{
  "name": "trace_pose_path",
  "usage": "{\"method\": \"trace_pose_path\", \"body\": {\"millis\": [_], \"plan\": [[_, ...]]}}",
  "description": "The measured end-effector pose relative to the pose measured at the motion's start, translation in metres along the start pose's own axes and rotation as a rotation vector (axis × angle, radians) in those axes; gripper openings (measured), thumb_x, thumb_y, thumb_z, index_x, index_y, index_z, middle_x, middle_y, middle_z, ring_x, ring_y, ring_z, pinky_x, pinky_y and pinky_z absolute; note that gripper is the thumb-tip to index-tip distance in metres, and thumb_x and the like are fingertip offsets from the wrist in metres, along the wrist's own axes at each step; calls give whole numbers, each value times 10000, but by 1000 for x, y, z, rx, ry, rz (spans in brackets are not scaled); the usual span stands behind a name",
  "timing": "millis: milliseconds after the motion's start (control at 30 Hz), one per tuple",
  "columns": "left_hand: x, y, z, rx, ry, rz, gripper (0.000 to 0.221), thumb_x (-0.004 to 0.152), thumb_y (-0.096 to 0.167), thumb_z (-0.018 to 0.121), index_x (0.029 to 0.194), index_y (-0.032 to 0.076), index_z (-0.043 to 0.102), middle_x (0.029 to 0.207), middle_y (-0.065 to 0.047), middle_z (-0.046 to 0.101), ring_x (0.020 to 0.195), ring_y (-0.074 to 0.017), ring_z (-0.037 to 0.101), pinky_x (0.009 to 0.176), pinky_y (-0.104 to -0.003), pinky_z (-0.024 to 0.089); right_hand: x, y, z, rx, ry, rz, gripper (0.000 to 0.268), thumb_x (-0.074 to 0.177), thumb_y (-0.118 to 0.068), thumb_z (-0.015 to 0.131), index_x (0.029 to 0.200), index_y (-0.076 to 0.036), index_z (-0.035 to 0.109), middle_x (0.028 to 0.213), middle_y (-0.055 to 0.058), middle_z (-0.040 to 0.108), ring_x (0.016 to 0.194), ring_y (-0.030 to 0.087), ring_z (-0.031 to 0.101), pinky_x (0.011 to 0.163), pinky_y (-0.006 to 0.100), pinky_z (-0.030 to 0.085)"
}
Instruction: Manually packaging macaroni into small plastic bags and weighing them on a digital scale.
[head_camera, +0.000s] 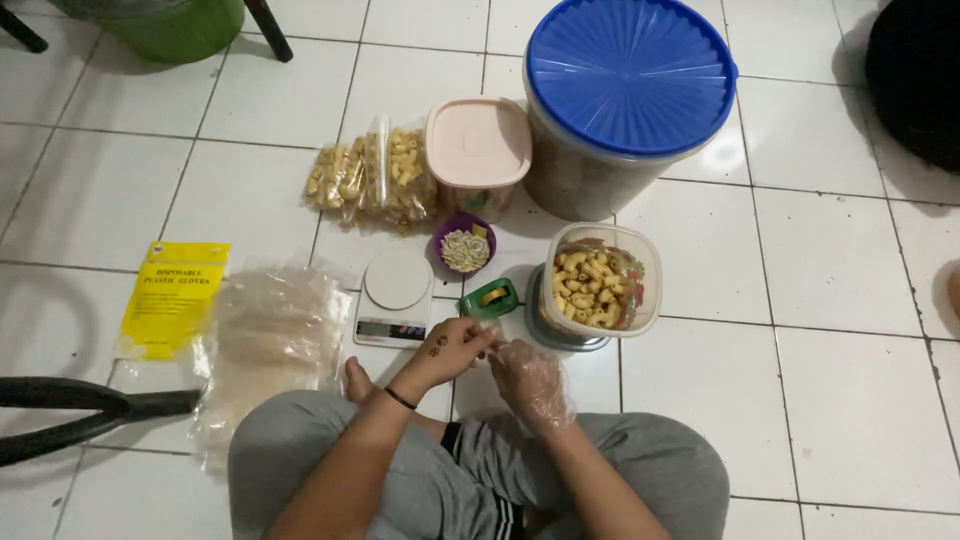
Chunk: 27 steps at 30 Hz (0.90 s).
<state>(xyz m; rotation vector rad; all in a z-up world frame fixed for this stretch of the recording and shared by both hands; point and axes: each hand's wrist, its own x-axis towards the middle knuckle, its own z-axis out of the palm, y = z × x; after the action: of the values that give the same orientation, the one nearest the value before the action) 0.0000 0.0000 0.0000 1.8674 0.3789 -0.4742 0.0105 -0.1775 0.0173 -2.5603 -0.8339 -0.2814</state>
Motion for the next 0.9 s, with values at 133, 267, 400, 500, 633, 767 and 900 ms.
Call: {"method": "trace_pose_path", "body": {"millis": [133,267,400,500,633,767,900], "plan": [[-17,21,-3,-28,2,14,339,1014,282,543,996,17,754,661,-109,719,647,-204,706,667,-329,560,6,-3,-11,42,90,-105,146,883,-312,744,810,-223,655,642,26,598,580,287,665,478,413,528],[-12,15,-7,31,84,105,269,987,193,570,848,54,753,632,-116,713,593,-218,685,621,-328,536,6,-2,-14,286,-24,-13,292,826,-377,809,1019,-179,716,698,68,658,638,294,690,553,425,549],[-6,12,-9,100,157,152,282,972,210,589,757,85,722,581,-93,688,557,-216,658,591,-325,512,-3,19,8,802,-248,218,459,792,-407,840,1134,-114,753,740,76,750,696,231,711,668,358,573],[-20,33,-17,38,128,205,348,1002,209,566,717,44,680,587,-135,662,577,-224,607,613,-332,485,12,0,-17,1021,-337,394,308,929,-287,703,1091,-36,776,744,123,747,704,191,670,676,374,576],[-26,35,-14,0,119,234,356,1005,217,588,714,34,682,590,-148,666,576,-242,600,625,-349,488,7,7,-2,1096,-321,408,283,906,-249,769,1074,-22,768,721,113,692,701,174,633,646,349,552],[-24,26,-10,-97,129,243,395,999,247,600,669,43,669,572,-132,656,582,-216,579,629,-335,481,8,7,-8,1196,-312,437,309,927,-250,753,1091,12,738,796,154,686,744,228,638,674,368,566],[-37,45,-8,-663,63,194,377,1009,289,649,677,112,638,598,27,570,570,-66,521,570,-183,421,-1,42,28,1123,-318,396,536,943,-364,721,1324,4,645,996,277,704,837,312,690,728,425,612]]}}
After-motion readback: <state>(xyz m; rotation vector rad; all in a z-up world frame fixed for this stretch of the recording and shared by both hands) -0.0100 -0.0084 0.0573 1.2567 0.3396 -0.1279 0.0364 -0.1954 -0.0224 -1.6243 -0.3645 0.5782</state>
